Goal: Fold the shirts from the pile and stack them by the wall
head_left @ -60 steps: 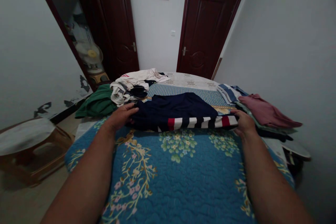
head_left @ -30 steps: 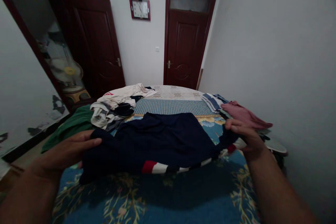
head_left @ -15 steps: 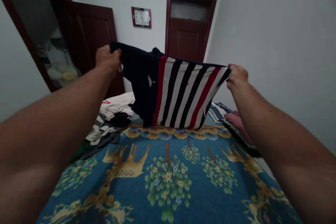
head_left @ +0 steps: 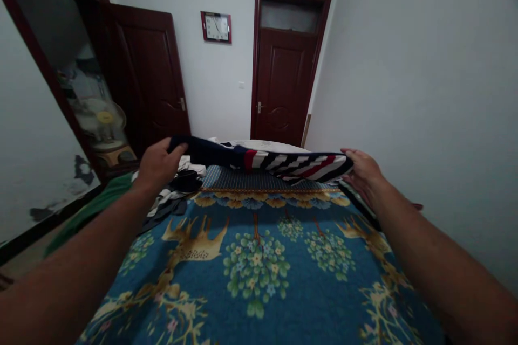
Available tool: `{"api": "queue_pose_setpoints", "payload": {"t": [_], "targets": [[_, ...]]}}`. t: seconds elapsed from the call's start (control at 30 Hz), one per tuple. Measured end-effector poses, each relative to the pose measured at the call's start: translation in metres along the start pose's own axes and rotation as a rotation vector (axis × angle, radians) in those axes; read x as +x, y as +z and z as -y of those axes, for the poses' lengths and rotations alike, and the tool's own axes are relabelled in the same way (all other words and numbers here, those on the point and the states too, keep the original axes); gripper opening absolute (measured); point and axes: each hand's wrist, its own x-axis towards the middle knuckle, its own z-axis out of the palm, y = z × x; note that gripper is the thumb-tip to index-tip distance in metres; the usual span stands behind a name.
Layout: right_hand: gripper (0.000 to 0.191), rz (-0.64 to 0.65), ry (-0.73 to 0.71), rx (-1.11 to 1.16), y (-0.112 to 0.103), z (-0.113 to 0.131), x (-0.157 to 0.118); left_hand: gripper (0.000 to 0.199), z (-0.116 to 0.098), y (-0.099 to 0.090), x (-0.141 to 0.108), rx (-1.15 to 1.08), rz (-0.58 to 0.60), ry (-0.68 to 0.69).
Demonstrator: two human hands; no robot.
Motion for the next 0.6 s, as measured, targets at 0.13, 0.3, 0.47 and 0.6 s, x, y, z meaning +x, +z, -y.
{"api": "queue_pose_setpoints", "payload": {"t": [0.13, 0.3, 0.47, 0.6], "targets": [[0.032, 0.193, 0.172, -0.147, -0.029, -0.056, -0.064, 0.038, 0.054, 0.004, -0.081, 0.014, 0.190, -0.041], [0.039, 0.318, 0.184, -0.474, -0.048, -0.090, -0.117, 0.041, 0.087, 0.012, -0.145, -0.093, 0.374, -0.146], [0.049, 0.456, 0.285, -0.553, -0.052, -0.077, -0.143, 0.044, 0.081, -0.002, -0.161, -0.293, 0.616, -0.196], [0.056, 0.821, 0.467, -0.423, -0.060, -0.047, -0.155, 0.052, 0.063, -0.042, -0.162, -0.448, 1.048, -0.351]]}}
